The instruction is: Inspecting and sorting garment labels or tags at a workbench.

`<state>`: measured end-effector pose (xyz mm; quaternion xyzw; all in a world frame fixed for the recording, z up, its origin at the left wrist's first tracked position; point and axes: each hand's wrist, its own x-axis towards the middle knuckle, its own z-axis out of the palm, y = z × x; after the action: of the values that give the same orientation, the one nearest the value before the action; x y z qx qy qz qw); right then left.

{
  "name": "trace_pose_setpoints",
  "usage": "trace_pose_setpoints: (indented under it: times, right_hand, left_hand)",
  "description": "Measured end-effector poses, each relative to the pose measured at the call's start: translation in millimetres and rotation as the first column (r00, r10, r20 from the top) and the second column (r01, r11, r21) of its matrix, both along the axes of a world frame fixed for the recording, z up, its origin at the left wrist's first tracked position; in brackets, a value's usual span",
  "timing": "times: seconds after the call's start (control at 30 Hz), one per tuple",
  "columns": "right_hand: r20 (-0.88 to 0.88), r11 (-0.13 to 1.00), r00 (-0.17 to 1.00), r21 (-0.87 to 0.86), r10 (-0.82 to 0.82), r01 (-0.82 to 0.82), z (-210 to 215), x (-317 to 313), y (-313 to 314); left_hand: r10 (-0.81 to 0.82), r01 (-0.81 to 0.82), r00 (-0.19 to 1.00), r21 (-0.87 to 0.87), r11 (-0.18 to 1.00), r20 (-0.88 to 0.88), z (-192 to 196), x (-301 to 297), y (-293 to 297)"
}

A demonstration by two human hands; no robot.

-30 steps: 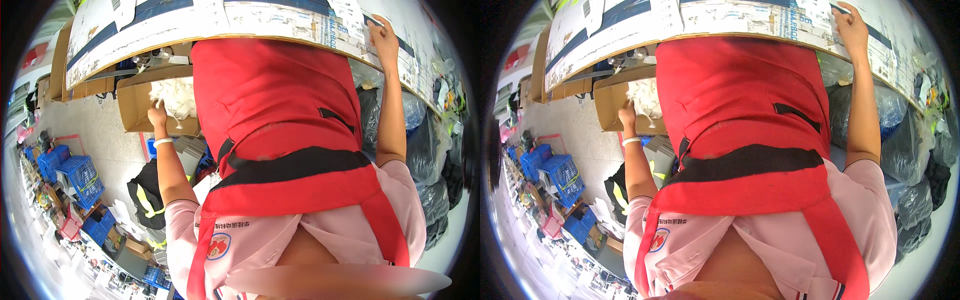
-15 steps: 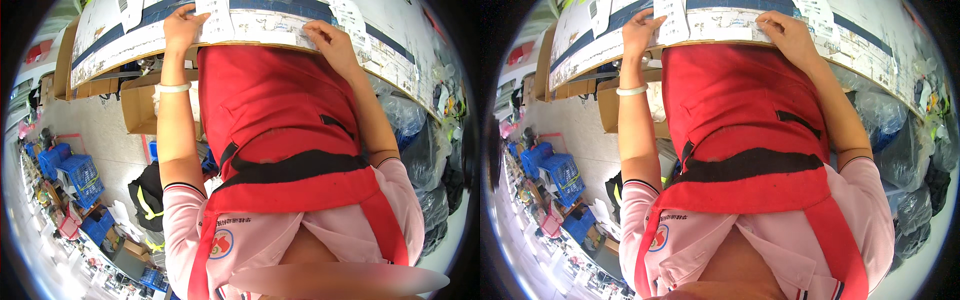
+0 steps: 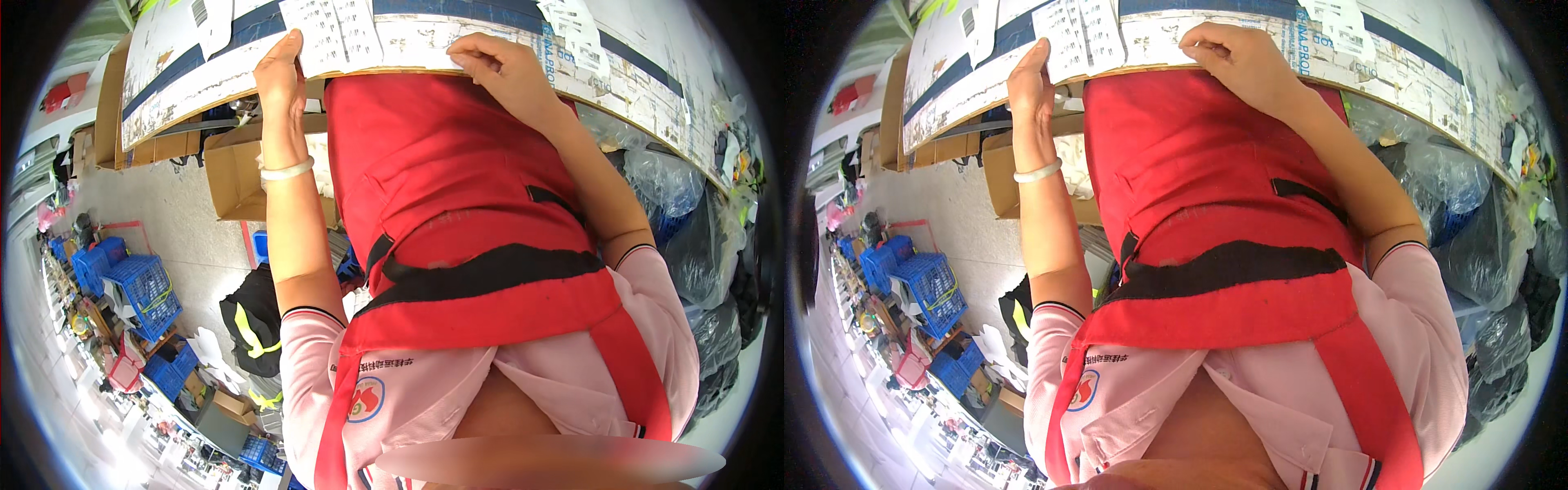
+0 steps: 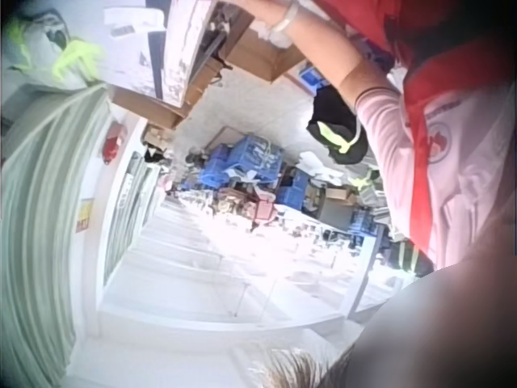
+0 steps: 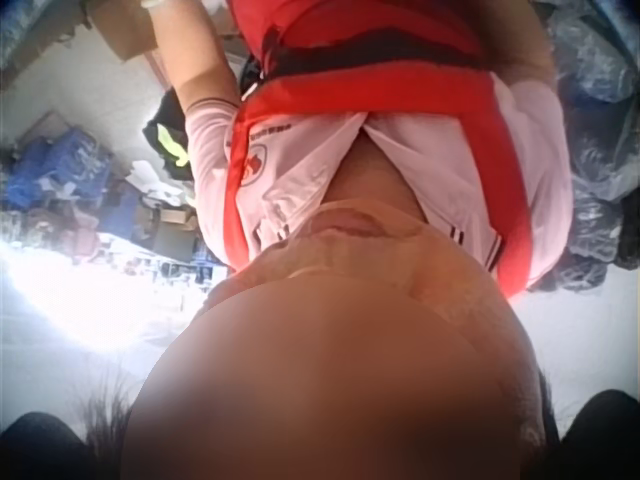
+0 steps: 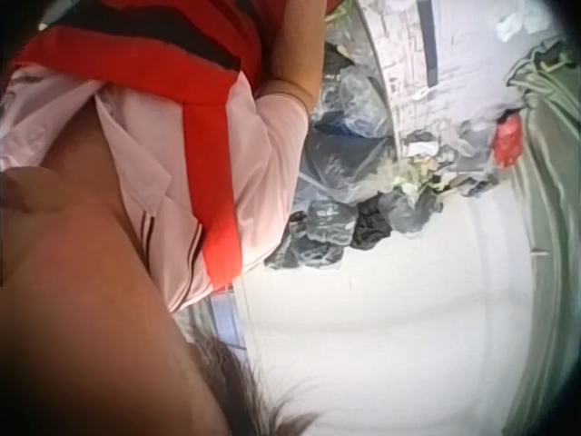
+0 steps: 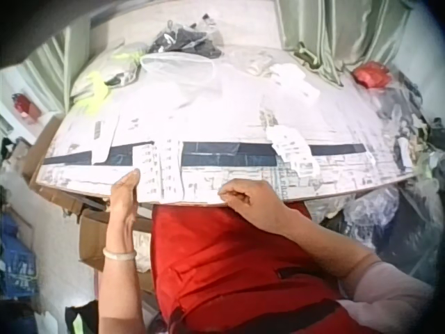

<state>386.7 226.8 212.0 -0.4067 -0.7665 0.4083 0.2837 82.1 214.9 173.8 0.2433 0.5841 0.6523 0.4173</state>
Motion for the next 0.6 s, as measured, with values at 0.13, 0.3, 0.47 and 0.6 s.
trace_pose_setpoints:
  times: [0.13, 0.3, 0.47, 0.6]
  right_hand:
    - [-0.031, 0.998, 0.997, 0.010, 0.065, -0.064, -1.1, -0.5, -2.4]
    - [0.012, 0.994, 0.996, 0.054, 0.092, -0.093, 2.0, -4.4, -3.7]
    - [-0.026, 0.993, 0.994, 0.054, 0.110, -0.109, -4.0, -7.7, -7.3]
    - [-0.006, 0.992, 0.993, 0.038, 0.116, -0.116, -7.7, -7.6, -7.9]
  left_hand:
    - [0.018, -0.020, 0.999, -0.047, 0.999, -0.038, 1.8, 10.4, 3.6]
    - [0.039, -0.038, 0.998, 0.010, 0.999, -0.053, -6.1, 3.4, 2.9]
    - [-0.006, 0.001, 0.999, -0.090, 0.996, -0.053, 0.1, 15.0, 2.8]
    - [0.022, -0.023, 0.996, -0.013, 1.000, -0.082, 2.4, 19.9, 0.6]
